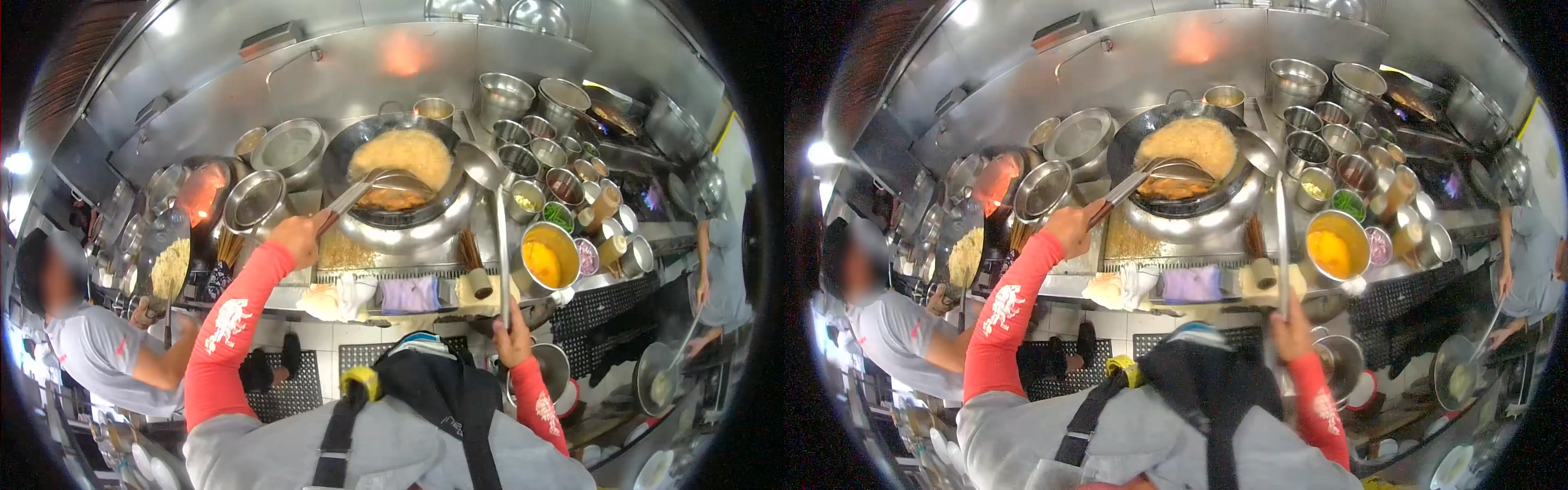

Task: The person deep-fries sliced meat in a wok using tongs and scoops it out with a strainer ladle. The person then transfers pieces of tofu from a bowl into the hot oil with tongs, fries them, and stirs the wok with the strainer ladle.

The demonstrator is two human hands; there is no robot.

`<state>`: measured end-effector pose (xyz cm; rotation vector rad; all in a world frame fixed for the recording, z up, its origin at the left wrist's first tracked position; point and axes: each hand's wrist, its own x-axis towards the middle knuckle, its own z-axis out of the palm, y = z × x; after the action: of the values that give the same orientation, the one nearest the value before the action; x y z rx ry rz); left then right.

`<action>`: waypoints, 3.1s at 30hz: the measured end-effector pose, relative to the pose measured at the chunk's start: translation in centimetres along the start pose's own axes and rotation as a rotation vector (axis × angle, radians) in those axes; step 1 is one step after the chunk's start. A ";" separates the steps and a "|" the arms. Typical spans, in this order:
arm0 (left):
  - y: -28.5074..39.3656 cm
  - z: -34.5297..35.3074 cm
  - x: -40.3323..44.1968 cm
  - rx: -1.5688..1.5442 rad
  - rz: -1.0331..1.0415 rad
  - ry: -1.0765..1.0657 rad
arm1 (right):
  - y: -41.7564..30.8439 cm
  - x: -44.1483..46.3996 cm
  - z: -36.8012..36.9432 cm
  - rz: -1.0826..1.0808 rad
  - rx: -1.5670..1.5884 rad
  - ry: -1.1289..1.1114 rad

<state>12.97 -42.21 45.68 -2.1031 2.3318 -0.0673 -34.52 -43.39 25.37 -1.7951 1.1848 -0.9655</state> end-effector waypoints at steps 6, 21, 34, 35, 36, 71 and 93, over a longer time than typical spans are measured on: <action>0.1 -0.6 0.4 0.131 -0.068 -0.013 | -8.2 5.2 0.7 0.132 0.193 -0.194; -2.1 -2.2 1.2 0.036 -0.209 -0.077 | -10.9 15.7 4.0 0.320 0.232 -0.385; -4.7 0.5 4.8 -1.149 -0.683 -0.421 | -12.0 15.4 4.2 0.443 0.410 -0.354; -4.7 1.0 4.9 -1.202 -0.692 -0.449 | -12.6 14.6 4.6 0.453 0.435 -0.325; -4.5 1.6 5.0 -1.257 -0.684 -0.458 | -13.0 13.9 5.1 0.461 0.459 -0.296; -1.1 2.0 5.8 -1.503 -0.544 -0.517 | -15.7 7.7 -12.4 -0.264 -1.149 -0.225; -4.0 5.5 6.9 -2.007 -0.454 -0.699 | -10.8 7.8 -5.8 -0.292 -0.581 -0.155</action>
<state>16.44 -49.65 40.49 -1.8563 0.9747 3.2111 -33.53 -48.83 38.79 -2.5083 1.2034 -0.6533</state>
